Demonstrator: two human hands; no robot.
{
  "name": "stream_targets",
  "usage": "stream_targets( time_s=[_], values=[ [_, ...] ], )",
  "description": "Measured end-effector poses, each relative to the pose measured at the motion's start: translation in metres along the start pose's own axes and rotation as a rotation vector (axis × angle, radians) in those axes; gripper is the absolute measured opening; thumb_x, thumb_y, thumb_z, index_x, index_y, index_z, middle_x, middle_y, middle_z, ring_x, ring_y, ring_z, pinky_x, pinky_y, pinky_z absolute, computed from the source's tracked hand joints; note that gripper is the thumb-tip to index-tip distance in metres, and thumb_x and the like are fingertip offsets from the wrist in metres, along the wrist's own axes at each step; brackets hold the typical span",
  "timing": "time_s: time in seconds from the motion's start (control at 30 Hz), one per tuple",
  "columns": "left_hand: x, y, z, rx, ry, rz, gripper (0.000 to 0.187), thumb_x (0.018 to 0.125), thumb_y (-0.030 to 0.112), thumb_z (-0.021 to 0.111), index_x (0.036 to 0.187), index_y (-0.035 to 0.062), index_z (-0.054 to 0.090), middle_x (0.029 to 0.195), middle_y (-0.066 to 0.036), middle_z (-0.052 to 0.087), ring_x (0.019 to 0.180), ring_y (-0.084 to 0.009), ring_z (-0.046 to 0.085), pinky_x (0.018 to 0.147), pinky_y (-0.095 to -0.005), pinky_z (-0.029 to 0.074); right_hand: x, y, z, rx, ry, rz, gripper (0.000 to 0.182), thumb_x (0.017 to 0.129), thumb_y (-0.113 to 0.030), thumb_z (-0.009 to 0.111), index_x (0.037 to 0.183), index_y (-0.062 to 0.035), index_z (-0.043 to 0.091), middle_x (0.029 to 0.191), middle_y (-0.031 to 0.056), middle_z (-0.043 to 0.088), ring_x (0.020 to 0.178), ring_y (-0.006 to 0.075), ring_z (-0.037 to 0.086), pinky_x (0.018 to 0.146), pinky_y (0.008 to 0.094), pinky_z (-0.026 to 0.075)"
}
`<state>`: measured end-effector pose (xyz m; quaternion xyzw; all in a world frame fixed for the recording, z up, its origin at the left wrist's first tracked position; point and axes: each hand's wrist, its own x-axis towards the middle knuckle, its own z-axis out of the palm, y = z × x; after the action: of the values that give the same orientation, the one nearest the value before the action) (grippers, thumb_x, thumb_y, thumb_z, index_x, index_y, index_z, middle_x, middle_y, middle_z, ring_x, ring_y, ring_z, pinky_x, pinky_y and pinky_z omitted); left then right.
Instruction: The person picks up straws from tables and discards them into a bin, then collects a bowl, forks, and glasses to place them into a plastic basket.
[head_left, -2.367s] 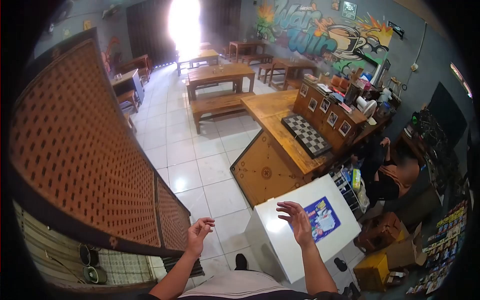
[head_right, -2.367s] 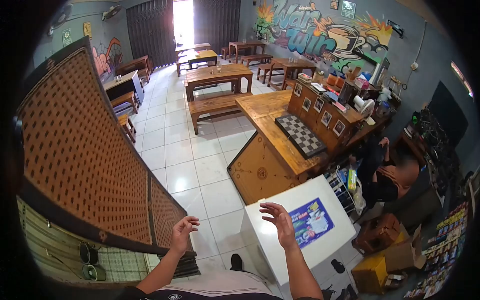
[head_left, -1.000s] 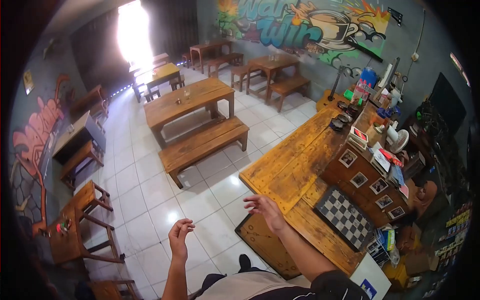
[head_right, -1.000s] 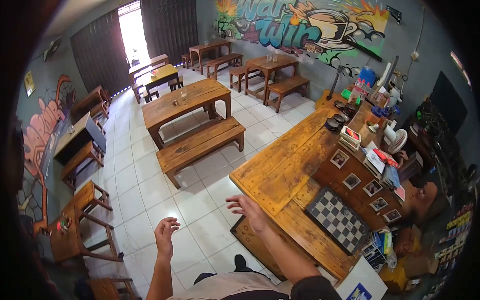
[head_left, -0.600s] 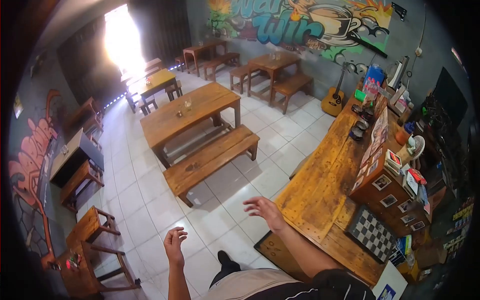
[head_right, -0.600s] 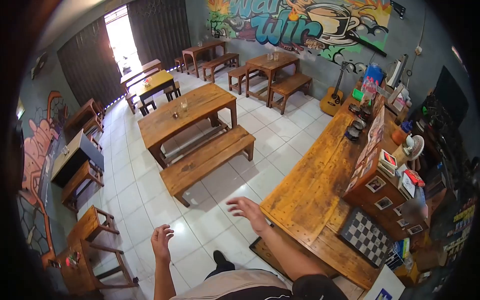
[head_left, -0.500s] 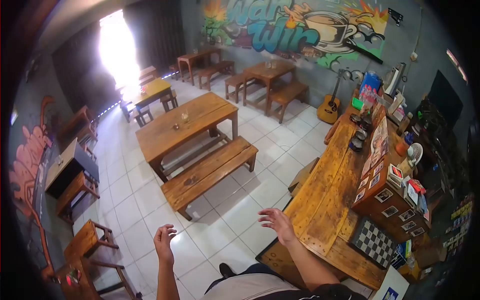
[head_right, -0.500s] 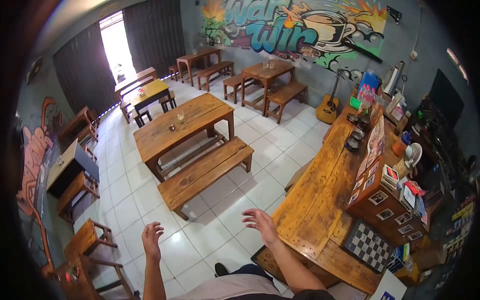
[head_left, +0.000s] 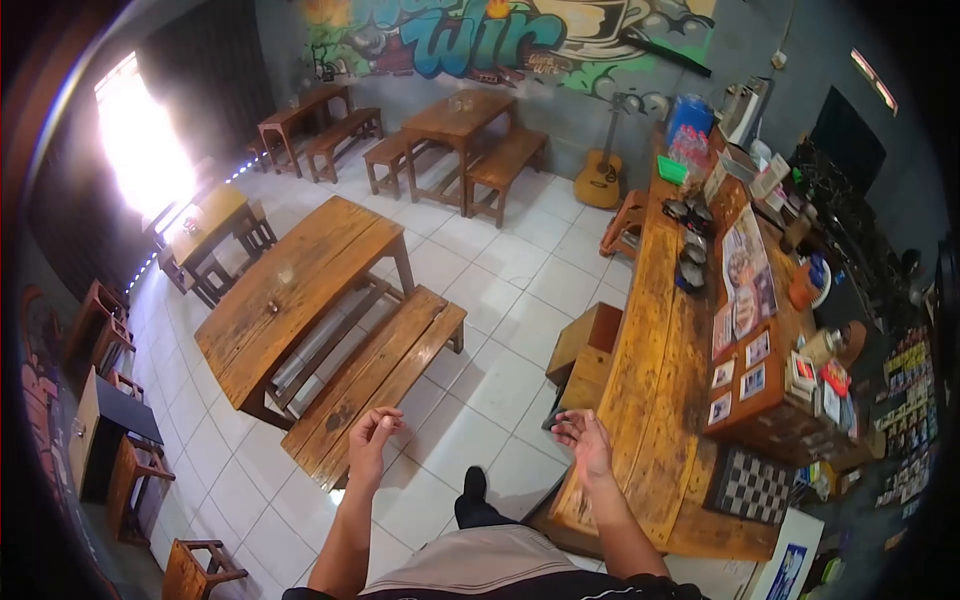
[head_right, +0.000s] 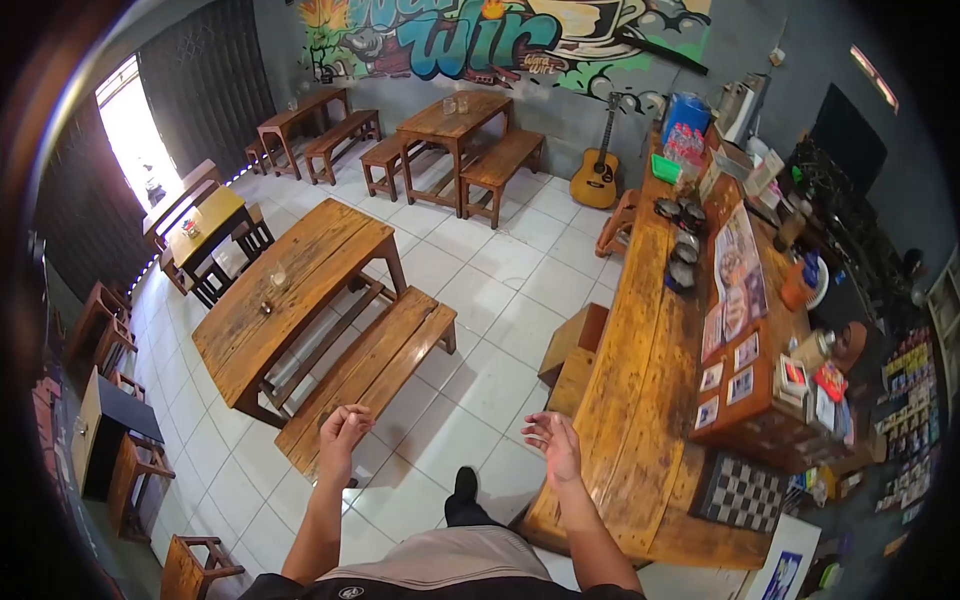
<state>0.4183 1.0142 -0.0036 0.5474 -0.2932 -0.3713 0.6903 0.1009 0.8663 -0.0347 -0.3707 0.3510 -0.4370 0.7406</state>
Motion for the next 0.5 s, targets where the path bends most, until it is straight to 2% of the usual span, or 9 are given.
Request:
stream_targets(
  time_s=[0.13, 0.2, 0.27, 0.33, 0.37, 0.4, 0.47, 0.5],
  values=[
    [0.071, 0.009, -0.002, 0.033, 0.020, 0.041, 0.022, 0.094, 0.021, 0.058, 0.079, 0.0057, 0.052, 0.101, -0.007, 0.062, 0.087, -0.0133, 0.058, 0.081, -0.0295, 0.045, 0.085, -0.014, 0.030, 0.006, 0.047, 0.015, 0.031, 0.098, -0.035, 0.046, 0.103, -0.0055, 0.057, 0.103, 0.0089, 0.063, 0.089, 0.0183, 0.062, 0.078, 0.0308, 0.047],
    [0.096, 0.009, -0.006, 0.057, 0.037, 0.045, 0.022, 0.094, 0.021, 0.058, 0.078, 0.0056, 0.052, 0.099, -0.007, 0.062, 0.086, -0.0126, 0.057, 0.080, -0.0292, 0.046, 0.122, -0.019, 0.057, -0.213, -0.052, -0.084, 0.030, 0.097, -0.034, 0.049, 0.101, -0.0055, 0.058, 0.101, 0.0079, 0.063, 0.088, 0.0169, 0.061, 0.078, 0.0297, 0.047],
    [0.125, 0.006, -0.007, 0.015, 0.103, 0.024, 0.022, 0.094, 0.020, 0.058, 0.078, 0.0060, 0.052, 0.096, -0.007, 0.063, 0.085, -0.0119, 0.057, 0.080, -0.0284, 0.046, 0.156, -0.026, 0.085, -0.233, -0.102, -0.087, 0.029, 0.096, -0.032, 0.052, 0.100, -0.0045, 0.059, 0.101, 0.0069, 0.063, 0.089, 0.0157, 0.061, 0.078, 0.0281, 0.046],
    [0.153, 0.003, -0.009, 0.028, 0.106, 0.023, 0.021, 0.094, 0.019, 0.058, 0.078, 0.0061, 0.052, 0.095, -0.007, 0.063, 0.085, -0.0120, 0.057, 0.080, -0.0277, 0.046, 0.190, -0.029, 0.112, -0.283, -0.289, -0.215, 0.025, 0.095, -0.027, 0.055, 0.101, -0.0042, 0.060, 0.102, 0.0062, 0.062, 0.091, 0.0150, 0.060, 0.080, 0.0278, 0.045],
    [0.168, -0.005, -0.012, 0.027, 0.071, -0.006, 0.020, 0.094, 0.018, 0.058, 0.078, 0.0061, 0.051, 0.095, -0.007, 0.063, 0.085, -0.0120, 0.057, 0.080, -0.0277, 0.046, 0.205, -0.032, 0.123, -0.284, -0.340, -0.277, 0.018, 0.093, -0.020, 0.058, 0.102, -0.0045, 0.061, 0.105, 0.0064, 0.061, 0.094, 0.0150, 0.059, 0.081, 0.0281, 0.046],
    [0.188, -0.005, -0.010, 0.028, 0.036, -0.036, 0.020, 0.094, 0.017, 0.058, 0.078, 0.0061, 0.051, 0.095, -0.007, 0.063, 0.086, -0.0120, 0.058, 0.080, -0.0276, 0.046, 0.224, -0.032, 0.128, -0.284, -0.340, -0.285, 0.018, 0.093, -0.020, 0.058, 0.102, -0.0045, 0.061, 0.105, 0.0064, 0.061, 0.094, 0.0150, 0.059, 0.081, 0.0281, 0.046],
    [0.226, -0.005, -0.001, 0.043, 0.021, -0.070, 0.020, 0.093, 0.017, 0.059, 0.078, 0.0064, 0.051, 0.095, -0.006, 0.063, 0.087, -0.0115, 0.057, 0.079, -0.0273, 0.046, 0.255, -0.026, 0.135, -0.473, -0.303, -0.443, 0.013, 0.090, -0.014, 0.060, 0.100, -0.0048, 0.062, 0.108, 0.0075, 0.059, 0.098, 0.0157, 0.058, 0.082, 0.0285, 0.047],
    [0.248, -0.007, 0.003, 0.026, 0.004, -0.087, 0.020, 0.093, 0.017, 0.059, 0.078, 0.0066, 0.051, 0.095, -0.006, 0.063, 0.087, -0.0111, 0.057, 0.080, -0.0271, 0.046, 0.269, -0.023, 0.136, -0.469, -0.293, -0.437, 0.013, 0.090, -0.014, 0.060, 0.100, -0.0048, 0.062, 0.108, 0.0075, 0.059, 0.098, 0.0157, 0.058, 0.082, 0.0285, 0.047]
  ],
)
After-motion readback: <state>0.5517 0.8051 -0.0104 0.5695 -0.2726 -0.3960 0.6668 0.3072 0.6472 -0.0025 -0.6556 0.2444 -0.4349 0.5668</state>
